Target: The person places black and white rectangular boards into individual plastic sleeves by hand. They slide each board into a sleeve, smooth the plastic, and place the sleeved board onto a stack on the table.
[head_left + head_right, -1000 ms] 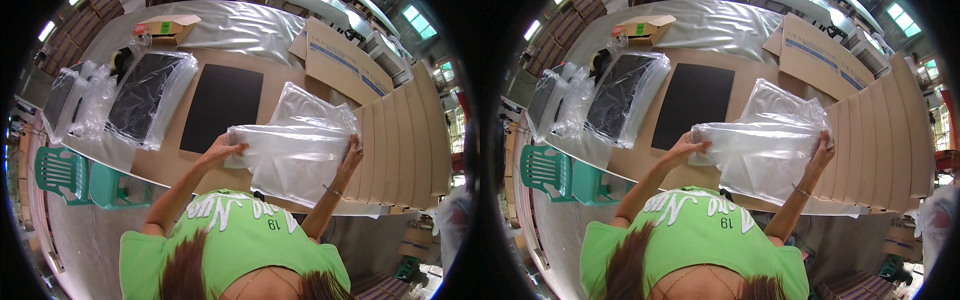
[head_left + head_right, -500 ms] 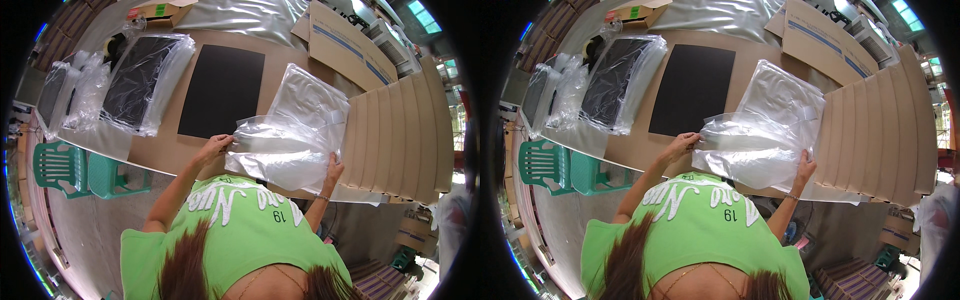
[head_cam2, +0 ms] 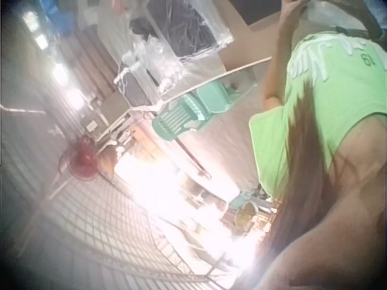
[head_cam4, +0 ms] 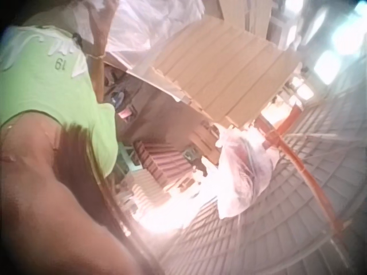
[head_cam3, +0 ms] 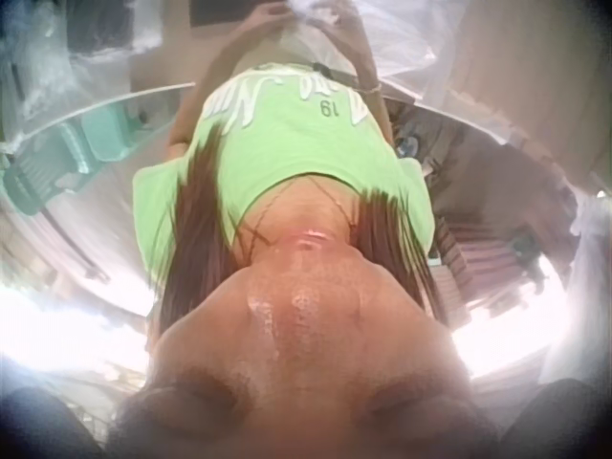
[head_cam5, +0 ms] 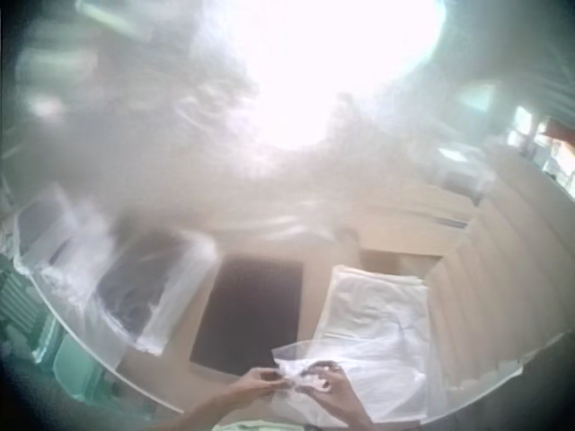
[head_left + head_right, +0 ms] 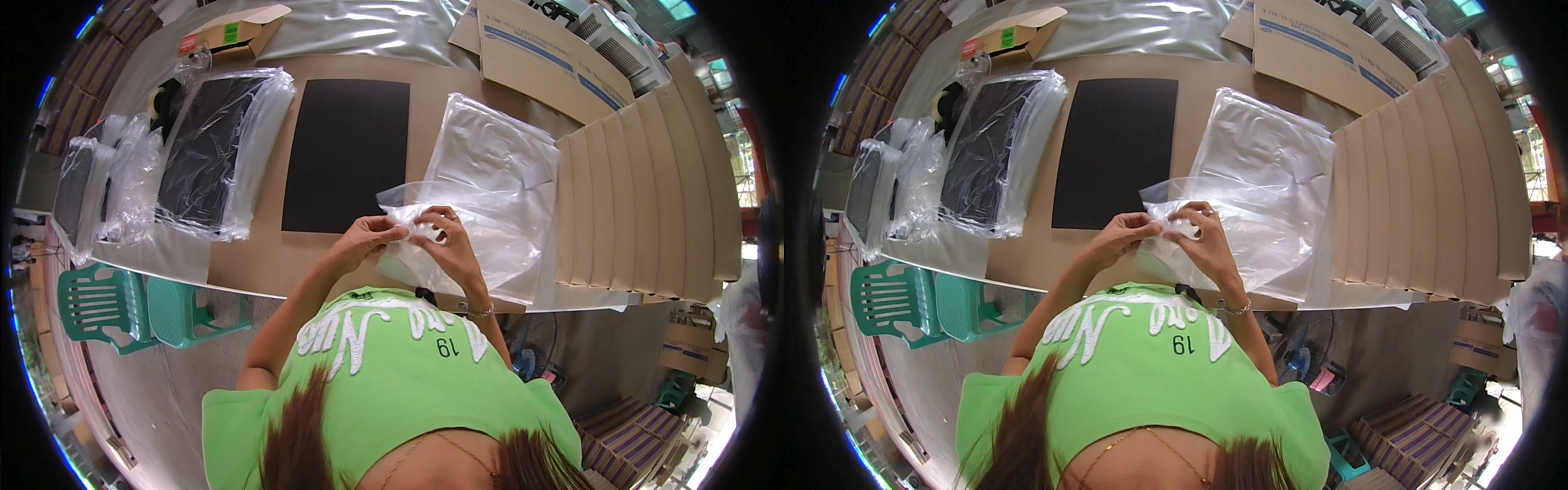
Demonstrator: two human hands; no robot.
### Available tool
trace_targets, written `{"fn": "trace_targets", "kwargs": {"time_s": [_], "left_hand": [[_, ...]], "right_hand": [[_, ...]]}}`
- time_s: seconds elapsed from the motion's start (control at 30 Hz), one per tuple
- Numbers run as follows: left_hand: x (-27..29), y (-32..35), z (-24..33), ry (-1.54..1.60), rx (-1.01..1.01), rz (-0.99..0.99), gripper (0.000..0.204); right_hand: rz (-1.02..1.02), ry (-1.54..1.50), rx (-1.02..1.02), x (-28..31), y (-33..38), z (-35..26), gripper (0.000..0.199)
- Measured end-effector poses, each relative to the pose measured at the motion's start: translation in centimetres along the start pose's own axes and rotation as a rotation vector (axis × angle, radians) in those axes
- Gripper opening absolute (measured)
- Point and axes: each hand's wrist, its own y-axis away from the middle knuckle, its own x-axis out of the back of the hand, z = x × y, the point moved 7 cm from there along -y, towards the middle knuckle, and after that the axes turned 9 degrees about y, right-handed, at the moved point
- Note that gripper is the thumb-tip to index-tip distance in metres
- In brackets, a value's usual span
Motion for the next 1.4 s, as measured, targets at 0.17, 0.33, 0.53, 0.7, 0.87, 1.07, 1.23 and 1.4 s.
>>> {"fn": "trace_targets", "kwargs": {"time_s": [0.17, 0.33, 0.53, 0.7, 0.87, 1.07, 1.23, 1.4], "left_hand": [[1.7, 1.2, 1.6, 0.324, -0.038, -0.071, 0.019], [8.4, 3.2, 4.9, 0.499, -0.222, 0.118, 0.024], [16.0, 7.7, 11.3, 0.592, -0.460, 0.204, 0.024], [11.9, 7.2, 12.8, 0.399, -0.420, 0.224, 0.031], [1.2, 4.0, 11.8, -0.011, -0.241, -0.004, 0.023], [-6.8, 2.1, 9.9, -0.217, -0.301, -0.244, 0.021], [-7.5, 2.6, 9.3, -0.396, -0.186, -0.181, 0.026], [-8.9, 4.8, 10.7, -0.284, -0.135, -0.242, 0.040]], "right_hand": [[0.171, -0.357, -0.153, 4.2, -0.7, 8.2, 0.011], [0.863, -0.455, -0.420, 16.4, 5.0, 20.4, 0.013], [1.613, -0.078, 0.087, 23.8, 12.2, 12.5, 0.022], [0.934, 0.618, -0.098, 20.6, 4.6, 14.7, 0.024], [0.760, 0.567, -0.292, 18.1, 1.3, 17.0, 0.028], [0.276, 0.069, 0.208, 11.8, -1.6, -1.8, 0.034], [0.120, 0.215, 0.592, 7.9, 0.6, -11.1, 0.036], [0.217, 0.067, 0.738, 8.5, 0.8, -11.0, 0.020]]}}
